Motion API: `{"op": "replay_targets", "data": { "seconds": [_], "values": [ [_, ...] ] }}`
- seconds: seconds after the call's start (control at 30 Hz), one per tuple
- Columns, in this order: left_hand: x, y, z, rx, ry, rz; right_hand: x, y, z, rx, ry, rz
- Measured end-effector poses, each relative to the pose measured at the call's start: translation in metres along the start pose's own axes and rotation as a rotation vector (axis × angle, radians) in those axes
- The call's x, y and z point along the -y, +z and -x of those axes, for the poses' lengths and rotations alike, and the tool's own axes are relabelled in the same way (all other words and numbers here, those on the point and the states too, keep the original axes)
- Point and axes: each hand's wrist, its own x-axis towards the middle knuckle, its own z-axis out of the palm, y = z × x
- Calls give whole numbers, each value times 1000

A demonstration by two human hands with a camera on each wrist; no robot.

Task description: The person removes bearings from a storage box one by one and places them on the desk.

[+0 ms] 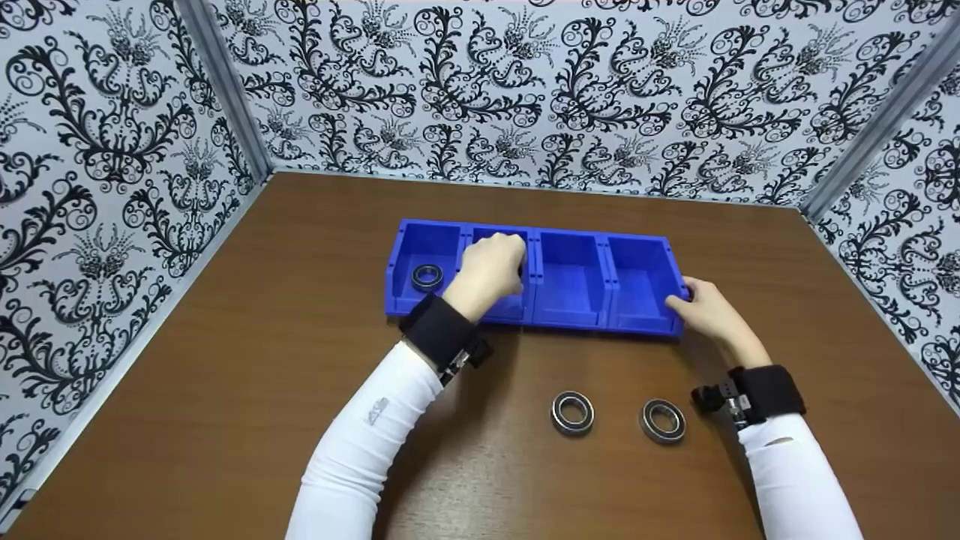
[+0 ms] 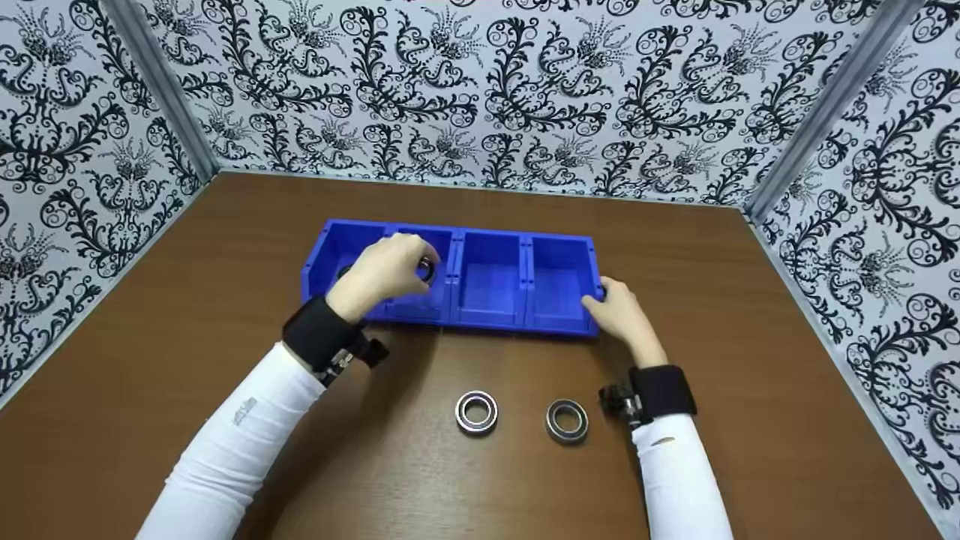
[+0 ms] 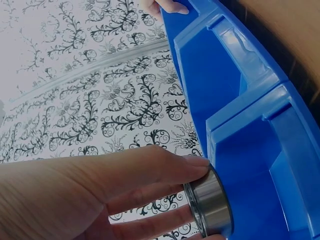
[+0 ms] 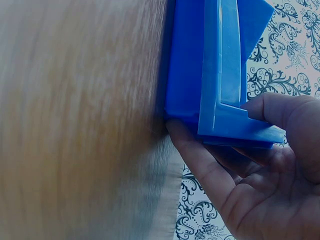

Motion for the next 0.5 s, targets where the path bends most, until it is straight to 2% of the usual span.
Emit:
{"op": "replay_targets", "data": {
  "seconds": [0.2, 0.5],
  "values": [
    [0, -1, 6, -12, 13, -6, 2, 0, 1, 14, 6, -39],
    [1, -1, 13, -20, 27, -1, 1, -1, 0, 14, 4, -14]
  ]
}}
